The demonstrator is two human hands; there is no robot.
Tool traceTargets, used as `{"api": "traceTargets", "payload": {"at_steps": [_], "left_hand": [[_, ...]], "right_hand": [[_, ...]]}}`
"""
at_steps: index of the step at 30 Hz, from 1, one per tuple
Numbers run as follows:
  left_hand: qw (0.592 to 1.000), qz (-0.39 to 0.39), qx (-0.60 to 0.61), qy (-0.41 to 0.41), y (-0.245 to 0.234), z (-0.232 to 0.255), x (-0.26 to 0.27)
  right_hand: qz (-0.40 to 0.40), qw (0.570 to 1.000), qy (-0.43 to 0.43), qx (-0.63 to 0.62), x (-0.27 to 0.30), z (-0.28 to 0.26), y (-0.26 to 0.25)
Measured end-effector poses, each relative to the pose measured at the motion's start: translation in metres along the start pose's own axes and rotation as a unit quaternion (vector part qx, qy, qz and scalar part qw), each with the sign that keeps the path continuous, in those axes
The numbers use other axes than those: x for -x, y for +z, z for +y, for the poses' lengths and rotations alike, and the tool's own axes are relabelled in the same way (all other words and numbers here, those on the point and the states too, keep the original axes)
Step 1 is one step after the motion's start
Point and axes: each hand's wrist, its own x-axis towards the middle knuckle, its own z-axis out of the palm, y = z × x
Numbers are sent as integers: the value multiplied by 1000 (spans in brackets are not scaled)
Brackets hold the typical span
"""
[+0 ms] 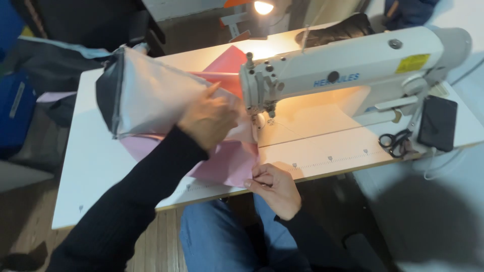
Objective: Sewing pieces of material together using an industrial sewing machine.
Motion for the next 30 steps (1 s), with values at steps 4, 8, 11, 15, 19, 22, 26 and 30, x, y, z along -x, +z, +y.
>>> {"api": "traceTargets", "payload": {"at_steps": [4,8,11,15,19,22,26,30], "left_hand": [[996,-51,-70,-17,95,-13,-51],[967,-220,-93,-83,103,-43,-57],[970,-217,-76,-81,90,-51,-71],[973,-203,-60,-89,92,-81,-94],[975,-190,-61,-96,124,-120,-121],[978,-182,-59,-86,114,-108,-104],[984,-148,-63,-73,100,-117,-132],[987,-137,-50,-72,128,-92,-91]], "right_hand": [[81,995,-35,-36,14,-2,8],[73,995,-46,-39,24,2,-2],[80,996,-23,-38,31,13,-8],[48,977,40,-201,38,23,-11],[73,950,192,-234,30,15,-11],[66,960,140,-233,32,26,-26],[40,980,-21,-193,28,29,-21],[46,983,-176,-4,14,14,-1]]}}
